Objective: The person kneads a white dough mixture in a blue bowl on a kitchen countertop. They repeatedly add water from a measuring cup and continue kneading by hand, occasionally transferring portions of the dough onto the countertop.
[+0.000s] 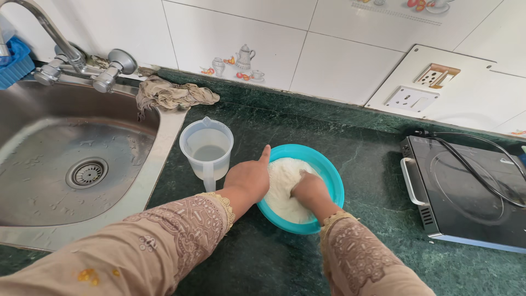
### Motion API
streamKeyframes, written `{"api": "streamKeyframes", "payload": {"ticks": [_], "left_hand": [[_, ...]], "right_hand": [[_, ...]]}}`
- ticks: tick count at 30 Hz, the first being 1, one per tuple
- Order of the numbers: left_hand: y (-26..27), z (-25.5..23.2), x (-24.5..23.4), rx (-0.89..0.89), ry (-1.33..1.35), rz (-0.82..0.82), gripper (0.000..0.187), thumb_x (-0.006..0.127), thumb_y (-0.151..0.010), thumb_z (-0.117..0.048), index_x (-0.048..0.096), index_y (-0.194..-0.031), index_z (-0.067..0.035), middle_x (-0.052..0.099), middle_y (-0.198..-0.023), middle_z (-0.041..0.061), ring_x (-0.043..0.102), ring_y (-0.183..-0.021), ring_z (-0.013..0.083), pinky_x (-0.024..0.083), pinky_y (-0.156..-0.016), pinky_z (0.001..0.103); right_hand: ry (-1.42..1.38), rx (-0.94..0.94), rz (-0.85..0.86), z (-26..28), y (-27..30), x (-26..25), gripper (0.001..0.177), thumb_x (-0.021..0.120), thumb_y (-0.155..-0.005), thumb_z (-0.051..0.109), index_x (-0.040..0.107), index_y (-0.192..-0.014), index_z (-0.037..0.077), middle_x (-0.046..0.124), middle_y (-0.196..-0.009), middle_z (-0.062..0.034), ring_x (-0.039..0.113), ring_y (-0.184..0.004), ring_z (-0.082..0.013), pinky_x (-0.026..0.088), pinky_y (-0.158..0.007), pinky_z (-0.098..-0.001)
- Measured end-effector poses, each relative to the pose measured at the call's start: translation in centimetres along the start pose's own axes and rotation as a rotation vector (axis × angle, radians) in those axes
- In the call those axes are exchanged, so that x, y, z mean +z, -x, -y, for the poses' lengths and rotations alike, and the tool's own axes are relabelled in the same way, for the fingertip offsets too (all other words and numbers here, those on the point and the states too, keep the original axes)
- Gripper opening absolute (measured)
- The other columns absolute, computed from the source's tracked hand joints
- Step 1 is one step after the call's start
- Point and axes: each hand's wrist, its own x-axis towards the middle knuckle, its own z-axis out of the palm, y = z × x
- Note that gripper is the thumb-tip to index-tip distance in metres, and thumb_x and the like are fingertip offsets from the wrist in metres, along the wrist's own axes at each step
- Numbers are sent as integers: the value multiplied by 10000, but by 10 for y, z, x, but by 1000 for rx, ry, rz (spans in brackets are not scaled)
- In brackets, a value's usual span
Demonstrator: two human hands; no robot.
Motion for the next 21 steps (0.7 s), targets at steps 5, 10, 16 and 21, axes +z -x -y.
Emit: {"api": "streamKeyframes", "payload": {"ticks": [5, 10, 16, 21], "left_hand": [[2, 1, -4, 26, -5, 8, 725, 332, -965, -18, 154, -1665, -83, 717, -966, 186, 726, -984, 358, 600, -811, 472], [-1, 2, -3, 47, -13, -9, 719, 330, -959, -23, 173, -1659, -76, 718, -947, 184, 728, -958, 354, 602, -793, 469], [-2, 4, 0, 55, 2, -11, 720, 353, -963, -43, 170, -1659, -77, 722, -1002, 202, 717, -1025, 381, 588, -849, 497], [-2, 4, 1, 48, -8, -2, 724, 394, -975, -68, 164, -1661, -81, 726, -1025, 194, 718, -1043, 368, 585, -858, 496]], "right_hand": [[-247, -23, -177, -9, 4, 3, 434, 544, -919, 355, 681, -1215, 68, 748, -1030, -161, 727, -1049, -386, 567, -963, -507], [557, -452, -562, -59, -68, 66, 250, 535, -888, 164, 718, -738, 243, 683, -610, 38, 729, -683, -192, 562, -668, -353], [-256, -37, -272, -6, 6, -2, 509, 619, -914, 464, 702, -976, -34, 736, -945, -265, 720, -1000, -442, 566, -888, -541], [-146, -488, -154, 35, 66, -41, 601, 793, -763, 398, 710, -1278, 99, 659, -1377, -159, 522, -1382, -394, 441, -1153, -498]]}}
